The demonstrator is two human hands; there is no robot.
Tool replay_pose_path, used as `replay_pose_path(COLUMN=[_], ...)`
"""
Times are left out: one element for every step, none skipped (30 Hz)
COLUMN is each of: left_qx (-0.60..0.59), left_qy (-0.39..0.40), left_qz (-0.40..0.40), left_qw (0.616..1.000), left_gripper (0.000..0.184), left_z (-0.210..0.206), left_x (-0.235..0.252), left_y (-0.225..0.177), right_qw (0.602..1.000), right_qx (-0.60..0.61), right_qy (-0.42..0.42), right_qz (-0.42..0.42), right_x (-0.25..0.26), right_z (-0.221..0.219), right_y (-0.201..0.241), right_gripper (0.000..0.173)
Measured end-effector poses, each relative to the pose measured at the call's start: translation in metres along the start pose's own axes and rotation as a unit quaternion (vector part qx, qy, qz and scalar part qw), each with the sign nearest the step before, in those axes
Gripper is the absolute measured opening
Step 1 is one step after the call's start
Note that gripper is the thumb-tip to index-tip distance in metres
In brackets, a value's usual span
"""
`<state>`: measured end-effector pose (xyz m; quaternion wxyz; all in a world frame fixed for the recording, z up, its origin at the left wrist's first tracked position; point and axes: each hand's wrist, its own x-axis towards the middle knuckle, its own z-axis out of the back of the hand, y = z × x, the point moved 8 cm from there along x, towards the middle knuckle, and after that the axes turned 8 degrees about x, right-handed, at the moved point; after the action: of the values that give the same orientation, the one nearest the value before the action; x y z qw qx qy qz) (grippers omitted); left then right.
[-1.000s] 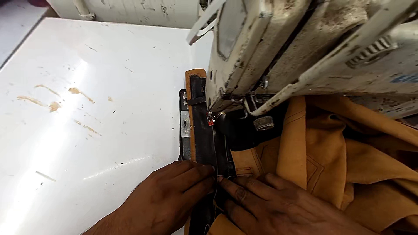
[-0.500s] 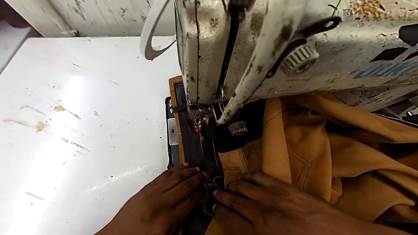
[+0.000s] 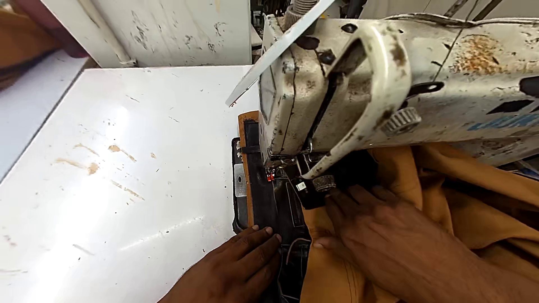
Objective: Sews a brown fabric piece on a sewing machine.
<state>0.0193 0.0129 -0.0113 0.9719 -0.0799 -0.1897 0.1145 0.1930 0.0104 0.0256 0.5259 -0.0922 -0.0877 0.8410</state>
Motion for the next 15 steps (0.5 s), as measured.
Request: replay_pose_path(left_qx=[-0.003,-0.006,-0.006,-0.004,0.000,0.004,0.010,0.015,0.021,0.028,0.034,0.039,0.041,0.042,0.043], left_qy=[0.001,0.000,-0.002,-0.005,-0.008,-0.011,-0.014,-0.016,-0.019,-0.022,-0.026,-0.030,-0.034,-0.037,-0.038], left_qz=[0.000,0.000,0.000,0.000,0.002,0.006,0.010,0.014,0.017,0.018,0.019,0.018,0.017,0.015,0.011], left_qw=[1.000,1.000,1.000,1.000,1.000,1.000,1.000,1.000,0.999,0.999,0.999,0.999,0.998,0.998,0.998], left_gripper=[0.031,0.031,0.031,0.030,0.029,0.029,0.028,0.027,0.027,0.027,0.027,0.027,0.026,0.026,0.025], left_z=[0.000,-0.001,-0.001,-0.001,-0.001,0.000,0.001,0.001,0.001,0.002,0.002,0.003,0.003,0.004,0.004], left_x=[0.000,0.000,0.000,0.000,0.000,0.001,0.002,0.003,0.004,0.004,0.005,0.006,0.008,0.009,0.011], left_y=[0.000,0.000,0.000,-0.001,-0.001,-0.001,-0.002,-0.002,-0.002,-0.002,-0.002,-0.001,-0.001,-0.001,-0.001], right_qw=[0.998,0.995,0.991,0.988,0.987,0.986,0.986,0.986,0.987,0.987,0.987,0.987,0.987,0.987,0.987], right_qx=[0.024,0.055,0.081,0.104,0.125,0.139,0.144,0.144,0.141,0.140,0.142,0.143,0.145,0.149,0.152], right_qy=[-0.046,-0.062,-0.062,-0.057,-0.043,-0.022,0.000,0.012,0.021,0.024,0.031,0.038,0.042,0.035,0.019], right_qz=[0.033,0.062,0.083,0.095,0.095,0.090,0.083,0.079,0.073,0.069,0.063,0.059,0.057,0.057,0.055], right_x=[0.005,0.010,0.016,0.023,0.028,0.033,0.038,0.041,0.044,0.046,0.048,0.049,0.049,0.049,0.048], right_z=[0.007,0.011,0.010,0.007,0.002,-0.003,-0.007,-0.009,-0.010,-0.011,-0.013,-0.014,-0.014,-0.014,-0.013], right_y=[0.005,0.010,0.014,0.015,0.015,0.014,0.012,0.011,0.011,0.010,0.010,0.009,0.009,0.008,0.007], right_gripper=[0.058,0.045,0.037,0.036,0.037,0.040,0.043,0.046,0.048,0.050,0.051,0.052,0.052,0.051,0.049])
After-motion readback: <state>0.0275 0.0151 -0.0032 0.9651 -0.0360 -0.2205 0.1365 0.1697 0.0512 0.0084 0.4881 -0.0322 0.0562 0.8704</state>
